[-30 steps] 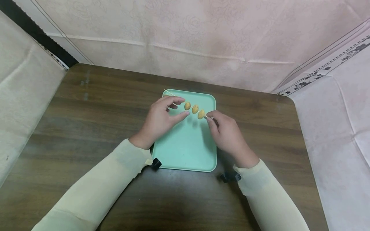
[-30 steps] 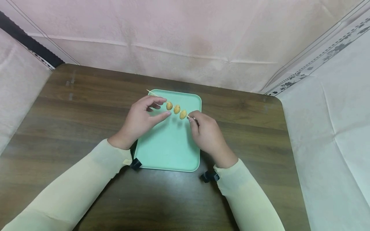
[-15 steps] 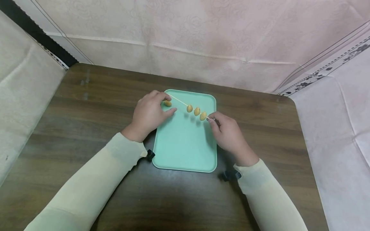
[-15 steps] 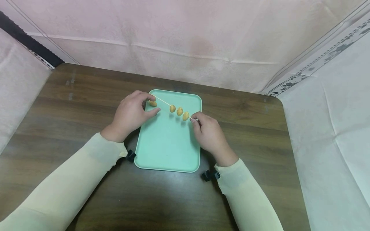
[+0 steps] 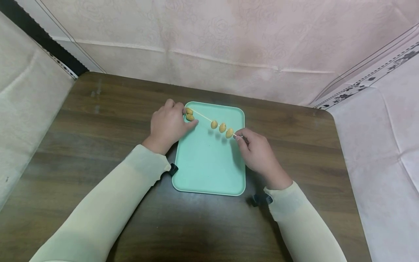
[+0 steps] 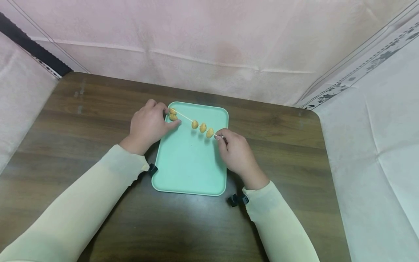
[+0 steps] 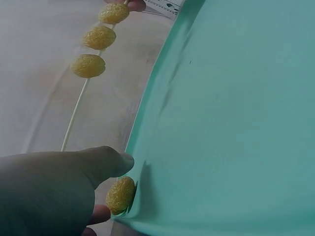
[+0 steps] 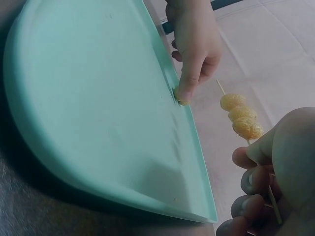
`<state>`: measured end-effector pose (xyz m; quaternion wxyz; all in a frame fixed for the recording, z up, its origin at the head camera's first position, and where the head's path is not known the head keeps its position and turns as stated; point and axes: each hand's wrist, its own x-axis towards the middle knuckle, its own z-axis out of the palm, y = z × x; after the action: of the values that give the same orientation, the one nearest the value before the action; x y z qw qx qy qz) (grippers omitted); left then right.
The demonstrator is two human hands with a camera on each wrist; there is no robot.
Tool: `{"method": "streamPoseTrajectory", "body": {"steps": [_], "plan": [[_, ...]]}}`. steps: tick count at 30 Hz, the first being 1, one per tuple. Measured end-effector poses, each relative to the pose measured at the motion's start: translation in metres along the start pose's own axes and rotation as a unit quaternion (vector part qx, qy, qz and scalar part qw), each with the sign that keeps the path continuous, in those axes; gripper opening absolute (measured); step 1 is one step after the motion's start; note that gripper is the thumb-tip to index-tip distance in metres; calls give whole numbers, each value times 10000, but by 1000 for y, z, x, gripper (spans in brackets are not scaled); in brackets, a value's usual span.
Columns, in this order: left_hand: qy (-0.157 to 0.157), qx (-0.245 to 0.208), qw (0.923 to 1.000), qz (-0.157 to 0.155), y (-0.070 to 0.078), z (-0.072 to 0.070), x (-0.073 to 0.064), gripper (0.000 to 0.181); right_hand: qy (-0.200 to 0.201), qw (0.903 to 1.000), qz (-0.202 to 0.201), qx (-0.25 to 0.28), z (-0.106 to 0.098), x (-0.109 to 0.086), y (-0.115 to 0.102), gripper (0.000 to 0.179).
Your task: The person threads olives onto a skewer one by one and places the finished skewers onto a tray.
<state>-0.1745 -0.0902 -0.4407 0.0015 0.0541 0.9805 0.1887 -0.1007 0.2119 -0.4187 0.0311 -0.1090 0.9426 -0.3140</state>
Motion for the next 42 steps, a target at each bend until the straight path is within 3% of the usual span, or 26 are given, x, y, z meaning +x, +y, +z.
{"method": "streamPoseTrajectory", "body": {"steps": [5, 16, 20, 24, 26, 29, 36, 42], "plan": [[-120, 43, 9999, -38, 3, -1, 3, 58, -28, 10000, 18, -1, 1, 0, 0, 23], [-422, -215, 9986, -233, 7, 0, 5, 27, -27, 10000, -67, -57, 1, 0, 0, 23], [-482, -607, 9966, -283, 7, -3, 3, 28, -24, 10000, -80, -43, 1, 0, 0, 22], [-515, -1450, 9877, -272, 6, -7, -1, 31, -19, 10000, -84, -42, 1, -1, 1, 22], [-525, -1997, 9780, -312, 5, -9, -3, 31, -11, 9999, -110, -39, 1, -1, 2, 22], [-568, -2876, 9551, -423, 5, -12, -3, 31, 12, 9999, -159, -26, 1, -1, 2, 21], [-494, -4483, 8892, -772, 1, -12, -3, 35, 18, 9999, -145, -8, 2, -2, 3, 21], [-289, -5454, 8340, -778, -2, -7, -4, 33, -25, 10000, -33, 1, 1, -3, 3, 22]]}}
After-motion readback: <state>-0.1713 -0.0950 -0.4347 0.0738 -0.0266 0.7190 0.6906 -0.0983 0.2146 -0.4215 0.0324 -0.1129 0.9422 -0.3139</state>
